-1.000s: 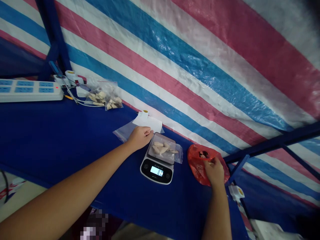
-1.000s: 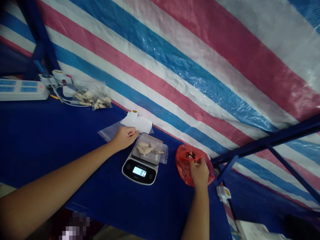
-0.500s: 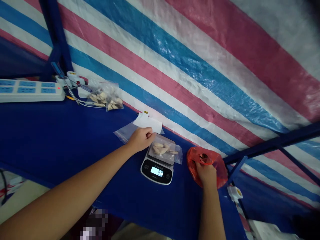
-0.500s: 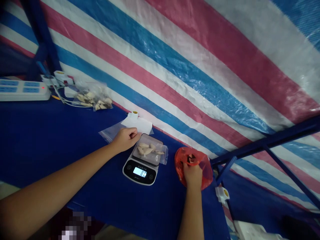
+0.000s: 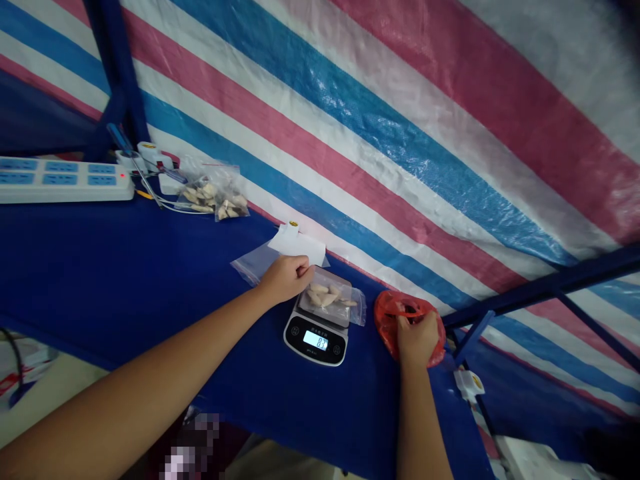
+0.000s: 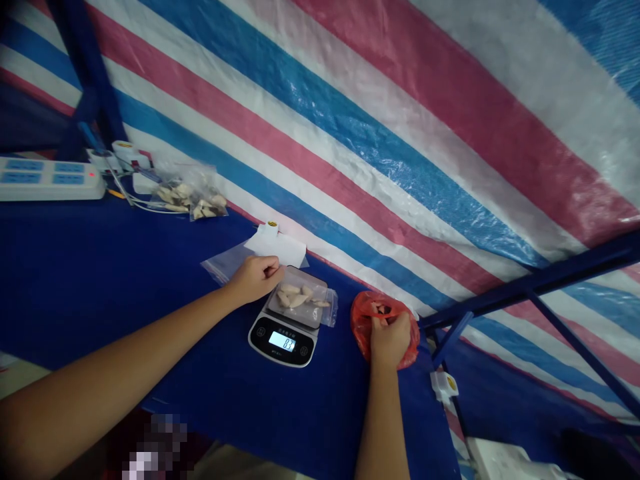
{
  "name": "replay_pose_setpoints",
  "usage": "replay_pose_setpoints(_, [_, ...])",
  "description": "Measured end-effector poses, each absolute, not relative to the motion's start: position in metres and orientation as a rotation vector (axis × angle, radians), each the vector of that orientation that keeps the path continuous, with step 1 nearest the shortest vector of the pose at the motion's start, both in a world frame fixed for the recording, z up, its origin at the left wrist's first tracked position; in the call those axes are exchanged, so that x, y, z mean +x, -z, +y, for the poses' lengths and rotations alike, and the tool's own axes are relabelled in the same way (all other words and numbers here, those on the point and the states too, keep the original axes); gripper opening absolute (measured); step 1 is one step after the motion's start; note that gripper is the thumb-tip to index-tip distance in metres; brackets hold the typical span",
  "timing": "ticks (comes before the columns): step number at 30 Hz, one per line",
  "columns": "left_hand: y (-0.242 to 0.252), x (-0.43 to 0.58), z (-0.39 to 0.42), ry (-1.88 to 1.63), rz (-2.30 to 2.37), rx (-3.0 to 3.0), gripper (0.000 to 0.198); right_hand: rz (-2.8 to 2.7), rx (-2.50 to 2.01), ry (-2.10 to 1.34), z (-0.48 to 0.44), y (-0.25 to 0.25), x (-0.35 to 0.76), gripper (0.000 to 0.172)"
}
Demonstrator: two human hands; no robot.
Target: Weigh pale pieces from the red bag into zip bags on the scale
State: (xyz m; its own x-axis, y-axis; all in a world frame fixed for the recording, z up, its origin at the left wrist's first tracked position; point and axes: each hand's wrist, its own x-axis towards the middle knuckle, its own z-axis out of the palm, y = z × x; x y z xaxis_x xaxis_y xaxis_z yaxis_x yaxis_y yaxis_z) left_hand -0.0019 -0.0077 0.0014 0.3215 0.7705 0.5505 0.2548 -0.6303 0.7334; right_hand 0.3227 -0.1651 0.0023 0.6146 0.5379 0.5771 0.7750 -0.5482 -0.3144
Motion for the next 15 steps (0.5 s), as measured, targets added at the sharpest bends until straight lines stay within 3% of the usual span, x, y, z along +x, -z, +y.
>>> replay_pose_setpoints(4, [-0.001, -0.002, -0.007, -1.296, 0.905, 2.050, 0.040, -1.306, -2.260, 0.518, -0.165, 0.003, 0.323, 0.051])
replay_pose_setpoints(7, [0.000, -0.002, -0.007, -1.307, 0.889, 2.047, 0.040, -1.434, -2.306, 0.412, -0.171, 0.000, 0.320, 0.055])
replay_pose_setpoints(10, [0.001, -0.002, -0.006, -1.301, 0.879, 2.054, 0.039, -1.434, -2.467, 0.143, -0.179, -0.005, 0.319, 0.060])
replay_pose_setpoints(15, [0.001, -0.002, -0.005, -1.269, 0.876, 2.064, 0.039, -1.483, -2.461, -0.322, -0.195, -0.017, 0.324, 0.047])
